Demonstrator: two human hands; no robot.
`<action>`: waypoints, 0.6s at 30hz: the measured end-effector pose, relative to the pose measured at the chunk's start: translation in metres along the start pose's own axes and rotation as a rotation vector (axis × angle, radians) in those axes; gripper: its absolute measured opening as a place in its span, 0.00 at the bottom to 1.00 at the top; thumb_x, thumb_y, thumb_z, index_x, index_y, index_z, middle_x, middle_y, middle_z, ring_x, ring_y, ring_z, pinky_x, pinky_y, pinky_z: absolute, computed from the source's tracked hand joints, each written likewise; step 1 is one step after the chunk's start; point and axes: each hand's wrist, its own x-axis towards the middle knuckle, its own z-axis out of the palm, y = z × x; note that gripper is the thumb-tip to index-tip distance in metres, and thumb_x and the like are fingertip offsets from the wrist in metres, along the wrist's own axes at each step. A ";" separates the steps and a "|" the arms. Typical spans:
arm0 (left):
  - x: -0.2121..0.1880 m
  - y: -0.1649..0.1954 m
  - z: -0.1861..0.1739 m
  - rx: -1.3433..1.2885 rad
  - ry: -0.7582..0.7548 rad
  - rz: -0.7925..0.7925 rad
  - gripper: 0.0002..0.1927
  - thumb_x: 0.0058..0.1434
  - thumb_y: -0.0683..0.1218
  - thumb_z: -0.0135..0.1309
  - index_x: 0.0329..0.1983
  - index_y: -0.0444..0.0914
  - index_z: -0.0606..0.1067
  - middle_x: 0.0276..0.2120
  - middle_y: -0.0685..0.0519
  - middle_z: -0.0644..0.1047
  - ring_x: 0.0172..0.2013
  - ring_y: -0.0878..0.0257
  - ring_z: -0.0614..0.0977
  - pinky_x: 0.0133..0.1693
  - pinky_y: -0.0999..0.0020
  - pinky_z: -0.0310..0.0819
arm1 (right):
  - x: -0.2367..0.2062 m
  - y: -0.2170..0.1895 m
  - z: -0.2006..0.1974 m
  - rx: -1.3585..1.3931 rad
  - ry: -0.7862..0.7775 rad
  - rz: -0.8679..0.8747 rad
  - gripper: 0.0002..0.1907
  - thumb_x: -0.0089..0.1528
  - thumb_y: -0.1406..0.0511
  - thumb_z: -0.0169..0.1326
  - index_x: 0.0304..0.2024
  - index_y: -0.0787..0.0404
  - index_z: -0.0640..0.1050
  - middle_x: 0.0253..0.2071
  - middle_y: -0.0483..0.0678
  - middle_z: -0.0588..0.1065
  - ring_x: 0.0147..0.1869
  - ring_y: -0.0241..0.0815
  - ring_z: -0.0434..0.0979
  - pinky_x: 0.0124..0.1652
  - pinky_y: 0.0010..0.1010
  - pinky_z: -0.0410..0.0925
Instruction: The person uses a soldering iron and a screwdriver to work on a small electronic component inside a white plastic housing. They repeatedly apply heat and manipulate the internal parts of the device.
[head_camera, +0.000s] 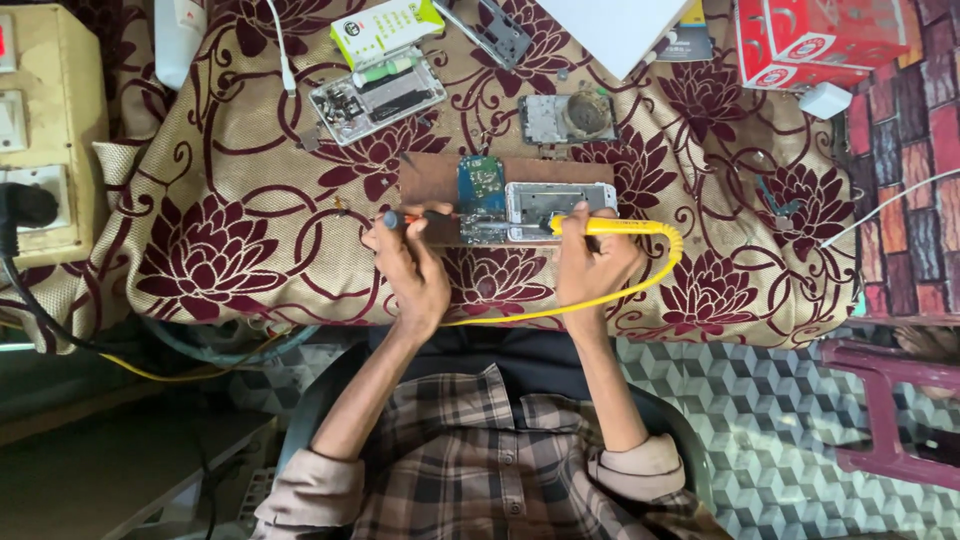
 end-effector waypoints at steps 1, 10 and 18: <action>0.000 0.002 0.001 0.040 -0.002 0.081 0.06 0.72 0.34 0.38 0.47 0.33 0.66 0.42 0.49 0.82 0.33 0.65 0.75 0.38 0.65 0.62 | 0.001 0.003 -0.002 -0.009 -0.004 -0.029 0.17 0.69 0.71 0.51 0.24 0.68 0.72 0.17 0.47 0.71 0.19 0.31 0.67 0.23 0.26 0.59; 0.013 0.012 0.009 0.333 0.069 0.281 0.04 0.74 0.37 0.42 0.44 0.36 0.69 0.42 0.54 0.83 0.40 0.62 0.67 0.50 0.61 0.50 | -0.001 0.025 0.002 -0.007 0.039 -0.124 0.15 0.70 0.71 0.48 0.27 0.66 0.70 0.19 0.48 0.73 0.22 0.35 0.75 0.28 0.25 0.64; 0.022 0.006 0.023 0.310 0.054 0.245 0.04 0.74 0.38 0.42 0.44 0.37 0.69 0.43 0.56 0.83 0.42 0.62 0.68 0.50 0.61 0.51 | 0.016 0.045 0.005 0.071 0.006 -0.125 0.16 0.71 0.72 0.46 0.27 0.66 0.69 0.20 0.48 0.72 0.23 0.34 0.74 0.28 0.25 0.66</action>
